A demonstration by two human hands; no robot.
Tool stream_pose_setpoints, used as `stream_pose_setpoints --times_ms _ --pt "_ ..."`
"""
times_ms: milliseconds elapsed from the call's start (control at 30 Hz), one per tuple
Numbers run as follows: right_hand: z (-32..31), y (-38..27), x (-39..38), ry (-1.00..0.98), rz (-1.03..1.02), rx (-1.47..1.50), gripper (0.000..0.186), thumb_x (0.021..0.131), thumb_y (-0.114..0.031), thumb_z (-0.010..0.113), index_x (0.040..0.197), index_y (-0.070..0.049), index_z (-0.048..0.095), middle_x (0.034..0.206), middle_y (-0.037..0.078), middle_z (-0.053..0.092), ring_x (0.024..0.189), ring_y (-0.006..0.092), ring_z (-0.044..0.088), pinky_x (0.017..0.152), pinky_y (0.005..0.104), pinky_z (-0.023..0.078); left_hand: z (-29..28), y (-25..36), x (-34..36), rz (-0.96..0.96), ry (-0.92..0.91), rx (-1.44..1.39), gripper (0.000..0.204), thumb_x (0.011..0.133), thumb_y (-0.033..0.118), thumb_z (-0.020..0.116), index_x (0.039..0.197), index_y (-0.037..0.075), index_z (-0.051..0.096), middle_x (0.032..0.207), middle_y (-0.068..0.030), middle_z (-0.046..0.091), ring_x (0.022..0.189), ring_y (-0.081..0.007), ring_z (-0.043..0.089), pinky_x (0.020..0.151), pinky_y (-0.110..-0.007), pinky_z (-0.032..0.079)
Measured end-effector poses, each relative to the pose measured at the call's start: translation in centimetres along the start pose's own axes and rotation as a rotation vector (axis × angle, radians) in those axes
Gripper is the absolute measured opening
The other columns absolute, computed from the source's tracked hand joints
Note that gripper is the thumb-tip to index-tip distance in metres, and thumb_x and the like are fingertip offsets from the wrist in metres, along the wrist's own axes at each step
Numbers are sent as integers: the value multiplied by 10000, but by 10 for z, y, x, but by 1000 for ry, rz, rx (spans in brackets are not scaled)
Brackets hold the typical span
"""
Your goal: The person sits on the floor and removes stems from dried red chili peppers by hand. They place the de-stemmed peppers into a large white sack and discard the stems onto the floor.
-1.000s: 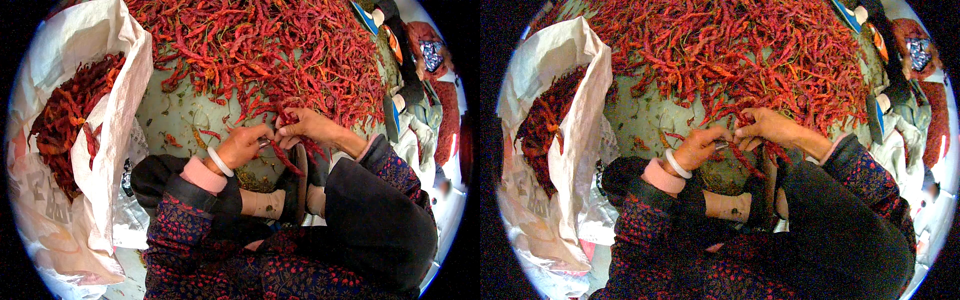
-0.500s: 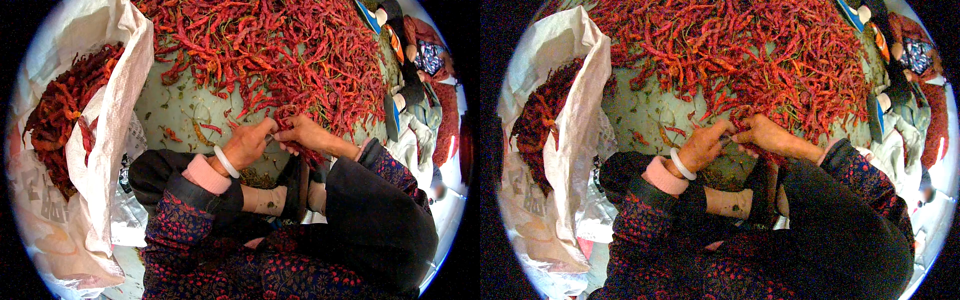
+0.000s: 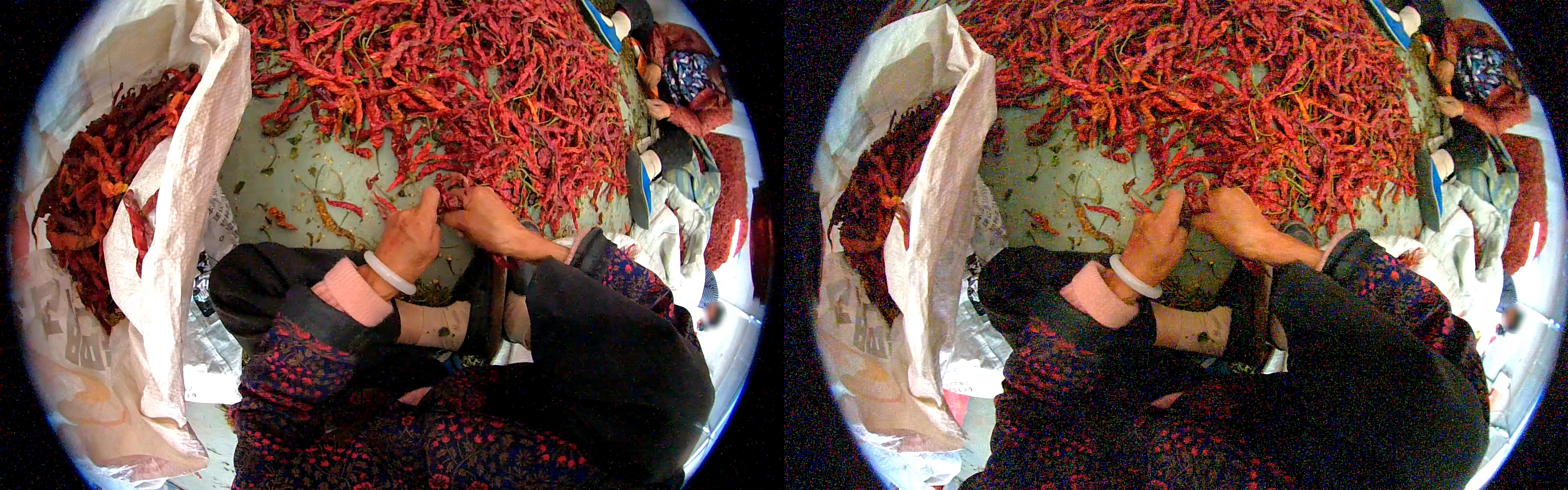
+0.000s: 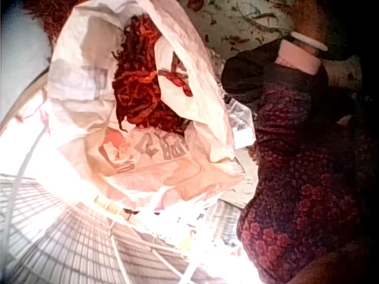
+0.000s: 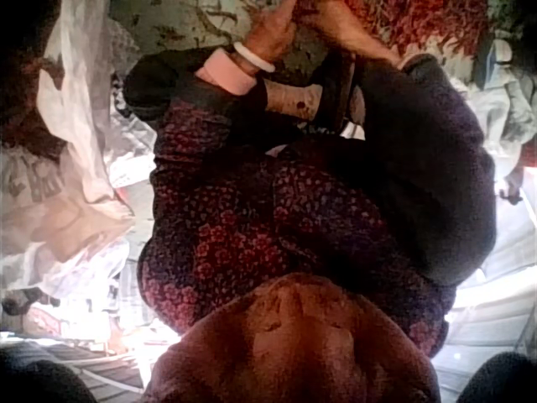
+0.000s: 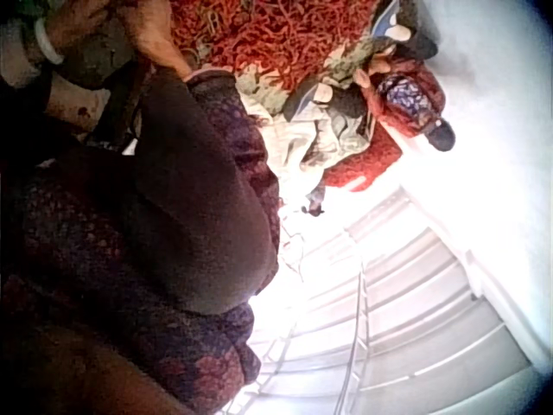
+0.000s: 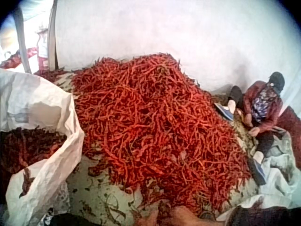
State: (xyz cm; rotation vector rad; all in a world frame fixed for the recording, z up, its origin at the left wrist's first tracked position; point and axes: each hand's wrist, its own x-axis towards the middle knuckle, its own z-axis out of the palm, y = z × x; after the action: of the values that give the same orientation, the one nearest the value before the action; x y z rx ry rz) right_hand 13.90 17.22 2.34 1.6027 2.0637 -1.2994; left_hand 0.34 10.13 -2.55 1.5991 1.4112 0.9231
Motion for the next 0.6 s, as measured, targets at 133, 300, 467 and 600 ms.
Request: stream_pose_setpoints --times_ms 133,300,467,600 --pt "8 3 14 11 -42 -26 286 694 -217 584 834 32 602 737 229 594 713 355 602 653 412 478 -3 0 2 -19 51 129 191 745 10 474 906 13 370 593 -210 541 564 -415 537 508 -497 414" --pt "20 -16 -19 -39 -200 177 205 728 -193 610 831 -16 595 692 84 565 597 212 533 568 323 431 -30 -21 22 -94 235 267 177 750 21 487 891 18 381 634 -231 549 607 -415 549 525 -492 422" --pt "-25 -30 -19 -119 59 759 193 744 -201 663 835 -62 564 654 -1 555 492 68 464 443 220 356 -34 -12 15 8 8 -247 150 696 6 488 836 38 532 683 -174 556 692 -372 555 654 -428 451" --pt "-35 -25 -17 -74 67 863 198 715 -153 690 823 -70 547 623 -6 531 458 90 462 409 223 345 -38 -28 21 279 204 92 208 657 -15 512 850 34 576 870 -134 568 826 -297 560 745 -364 448"
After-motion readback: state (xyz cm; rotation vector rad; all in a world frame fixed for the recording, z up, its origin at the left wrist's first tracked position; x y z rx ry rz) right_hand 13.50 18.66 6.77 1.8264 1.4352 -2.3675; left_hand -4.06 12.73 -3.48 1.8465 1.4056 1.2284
